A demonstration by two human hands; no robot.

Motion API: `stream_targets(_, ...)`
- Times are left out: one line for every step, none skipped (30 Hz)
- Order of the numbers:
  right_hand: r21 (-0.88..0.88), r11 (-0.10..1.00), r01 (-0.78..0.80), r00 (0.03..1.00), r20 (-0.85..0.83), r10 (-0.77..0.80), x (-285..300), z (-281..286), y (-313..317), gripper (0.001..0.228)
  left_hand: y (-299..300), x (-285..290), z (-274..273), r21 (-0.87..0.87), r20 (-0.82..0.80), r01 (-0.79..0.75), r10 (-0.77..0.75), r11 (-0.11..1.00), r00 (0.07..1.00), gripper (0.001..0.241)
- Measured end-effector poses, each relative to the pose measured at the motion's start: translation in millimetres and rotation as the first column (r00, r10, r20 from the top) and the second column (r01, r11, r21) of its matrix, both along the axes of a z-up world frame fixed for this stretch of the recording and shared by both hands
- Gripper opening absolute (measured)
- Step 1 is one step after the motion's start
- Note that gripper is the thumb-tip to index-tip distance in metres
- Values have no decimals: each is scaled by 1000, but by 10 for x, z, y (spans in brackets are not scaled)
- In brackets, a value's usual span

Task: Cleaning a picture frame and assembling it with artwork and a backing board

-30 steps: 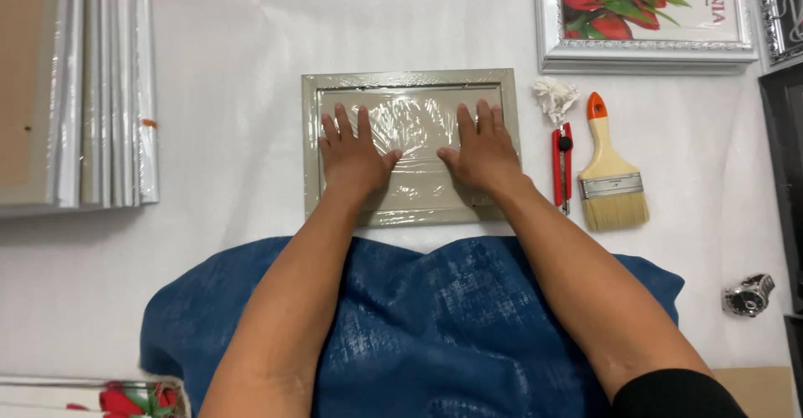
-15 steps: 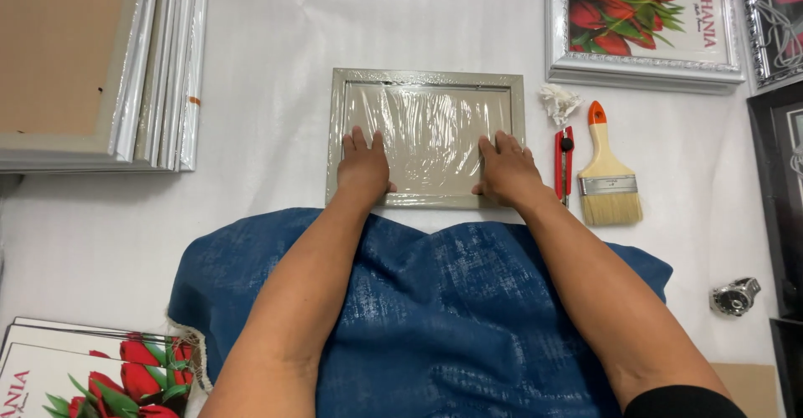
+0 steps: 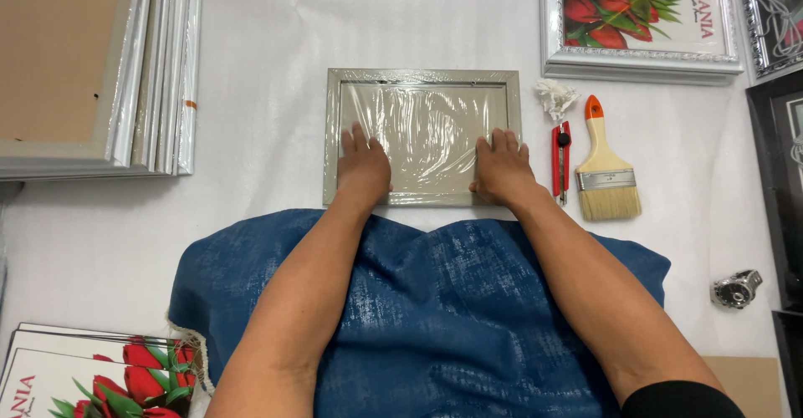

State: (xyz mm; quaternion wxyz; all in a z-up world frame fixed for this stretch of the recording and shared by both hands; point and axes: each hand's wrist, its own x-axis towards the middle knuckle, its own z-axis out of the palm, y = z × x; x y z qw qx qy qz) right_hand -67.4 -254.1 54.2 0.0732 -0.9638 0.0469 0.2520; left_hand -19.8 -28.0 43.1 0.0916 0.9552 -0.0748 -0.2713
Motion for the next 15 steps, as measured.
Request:
stream_targets(1,1000,2,1000,-4,-2,-13,-32,15,92,4,-3,-126,1,-4,2,-2,1000,1000,95)
stream_targets(56,998,-8,1000,-6,8,-26,-65,27,84,6,-7,-253,-59,-10,40,-41,997,999,82)
stream_targets(110,994,-13,1000,-6,14,-32,-96,39,76,6,4,-376,-119,-13,82,-84,990,996,70)
stream_targets(112,994,-8,1000,-9,9,-39,-99,42,76,11,-18,-325,-117,-16,87,-89,989,996,70)
stream_targets(119,993,-23,1000,-10,24,-55,-95,36,77,6,-38,-266,-106,-27,101,-104,989,994,67)
stream_targets(125,991,-38,999,-12,40,-74,-85,29,80,0,-63,-201,-95,-38,115,-119,989,992,65)
stream_targets(128,991,-27,1000,-8,28,-91,-101,23,80,12,-73,-207,-92,-34,126,-130,988,991,65)
stream_targets(130,991,-27,999,-17,30,-109,-110,15,76,21,-85,-207,-90,-56,122,-128,988,990,65)
stream_targets(135,991,-25,999,-18,27,-100,-118,14,73,37,-60,-190,-82,-69,123,-128,989,989,64)
stream_targets(142,990,-12,1000,-5,13,-83,-52,18,73,38,-41,-183,-74,-58,138,-143,988,988,64)
stream_targets(139,990,-14,1000,-3,14,-111,-2,28,69,45,-58,-187,-61,-50,148,-151,987,987,68)
stream_targets(137,990,-15,1000,-1,16,-140,48,32,65,47,-75,-191,-49,-42,157,-159,986,986,72)
stream_targets(145,989,7,1000,7,-8,-158,0,-9,65,62,-75,-174,-40,-36,181,-182,983,983,72)
stream_targets(181,983,19,1000,-3,-18,-177,-46,-58,60,69,-73,-155,-59,-29,174,-176,983,984,63)
stream_targets(215,976,34,999,-11,-32,-203,-90,-131,56,47,-67,-137,-80,-21,173,-175,982,984,56)
